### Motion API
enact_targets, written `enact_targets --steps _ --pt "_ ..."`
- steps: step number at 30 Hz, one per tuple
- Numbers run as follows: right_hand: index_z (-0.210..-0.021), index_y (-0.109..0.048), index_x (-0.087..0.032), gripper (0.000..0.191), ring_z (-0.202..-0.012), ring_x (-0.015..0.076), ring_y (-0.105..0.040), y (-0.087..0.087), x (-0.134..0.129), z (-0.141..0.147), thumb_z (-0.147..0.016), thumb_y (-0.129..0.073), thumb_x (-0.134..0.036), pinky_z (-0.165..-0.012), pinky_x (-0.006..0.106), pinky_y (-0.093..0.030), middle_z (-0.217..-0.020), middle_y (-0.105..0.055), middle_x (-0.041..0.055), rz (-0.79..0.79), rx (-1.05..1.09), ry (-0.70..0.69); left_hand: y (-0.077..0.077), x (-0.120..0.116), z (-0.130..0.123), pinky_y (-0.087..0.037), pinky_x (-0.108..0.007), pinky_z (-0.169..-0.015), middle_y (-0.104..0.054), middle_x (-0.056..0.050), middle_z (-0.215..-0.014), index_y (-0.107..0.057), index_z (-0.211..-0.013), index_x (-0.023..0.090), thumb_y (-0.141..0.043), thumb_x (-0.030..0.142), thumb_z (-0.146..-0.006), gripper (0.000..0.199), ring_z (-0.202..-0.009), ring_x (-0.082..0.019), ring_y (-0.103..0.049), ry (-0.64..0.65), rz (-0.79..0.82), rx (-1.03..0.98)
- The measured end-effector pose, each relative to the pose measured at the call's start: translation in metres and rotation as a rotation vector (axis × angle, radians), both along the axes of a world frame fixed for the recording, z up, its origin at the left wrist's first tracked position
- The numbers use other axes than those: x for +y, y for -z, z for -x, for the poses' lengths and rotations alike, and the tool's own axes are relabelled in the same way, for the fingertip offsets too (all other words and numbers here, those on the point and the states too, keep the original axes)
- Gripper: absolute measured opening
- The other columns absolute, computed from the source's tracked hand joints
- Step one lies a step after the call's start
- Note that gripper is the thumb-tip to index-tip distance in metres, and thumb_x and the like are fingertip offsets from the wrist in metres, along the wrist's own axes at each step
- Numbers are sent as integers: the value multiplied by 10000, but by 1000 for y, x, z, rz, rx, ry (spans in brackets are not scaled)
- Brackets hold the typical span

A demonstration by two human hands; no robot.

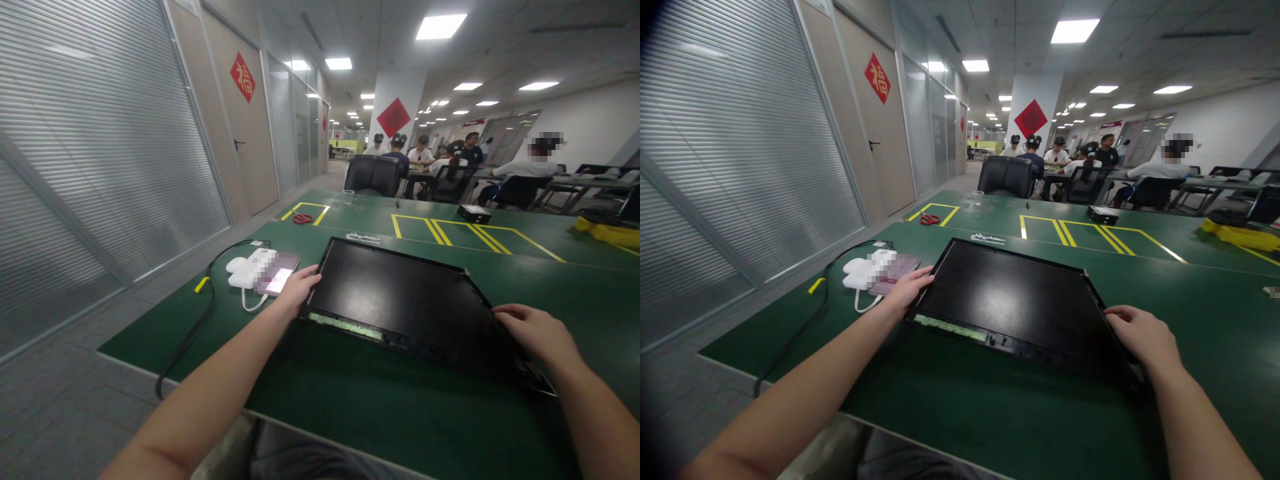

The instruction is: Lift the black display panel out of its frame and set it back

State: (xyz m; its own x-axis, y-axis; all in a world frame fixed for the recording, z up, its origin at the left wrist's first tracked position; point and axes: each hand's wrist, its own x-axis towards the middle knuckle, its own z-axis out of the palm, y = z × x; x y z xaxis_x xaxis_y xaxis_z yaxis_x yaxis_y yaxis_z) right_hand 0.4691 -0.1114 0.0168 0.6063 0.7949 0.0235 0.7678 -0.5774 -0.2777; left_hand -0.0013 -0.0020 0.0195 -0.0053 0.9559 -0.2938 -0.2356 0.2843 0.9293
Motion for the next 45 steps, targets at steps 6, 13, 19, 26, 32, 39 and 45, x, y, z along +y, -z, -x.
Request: enact_targets --steps 6,13,19,26,32,39,45 --pt "-934 -824 -305 433 -958 350 -715 -2 -1 4 -757 -514 -549 -728 418 -543 -1030 -795 88 -20 7 -8 4 2 -2 -586 -265 -589 -800 -64 -797 -676 -1385 159 -794 142 -823 574 -579 -164 -715 -22 20 -70" --pt "-955 -819 -308 426 -967 342 -711 -1 -2 3 -766 -506 -528 -721 411 -541 -1029 -789 91 -15 -2 -1 8 5 -3 -554 -240 -551 -780 -38 -793 -665 -1361 171 -838 229 -813 577 -569 -149 -697 1 26 -92" --pt "-1033 -817 -299 461 -1003 348 -704 1 -1 1 -787 -492 -514 -765 420 -540 -1085 -787 87 15 -1 1 13 8 -2 -563 -245 -581 -765 -29 -798 -632 -1377 163 -782 219 -864 537 -590 -149 -702 27 24 -115" --pt "-997 -826 -313 426 -989 346 -716 4 0 -2 -785 -518 -517 -742 408 -541 -1065 -795 78 5 -24 0 2 -3 -5 -530 -261 -538 -746 10 -769 -371 -1608 290 -839 265 -806 928 -470 -140 -639 49 19 -57" --pt "-971 -826 -313 420 -946 329 -722 5 0 -3 -768 -519 -516 -705 395 -537 -1051 -796 75 -13 -34 -3 -3 -6 -7 -523 -264 -531 -706 38 -671 -375 -1607 276 -854 229 -763 972 -435 -143 -609 60 19 -53" --pt "-976 -820 -315 436 -951 330 -716 3 -2 0 -768 -504 -531 -714 400 -536 -1039 -796 69 -16 -25 -11 0 -6 -6 -506 -229 -572 -791 -53 -835 -680 -1337 176 -887 311 -744 643 -621 -160 -700 109 -49 -12" --pt "-1029 -819 -296 462 -976 339 -707 -4 -2 7 -795 -489 -519 -734 405 -531 -1071 -789 89 21 3 8 9 -4 -6 -533 -227 -652 -819 -69 -971 -782 -1192 188 -854 311 -767 448 -834 -200 -757 142 -125 -22"
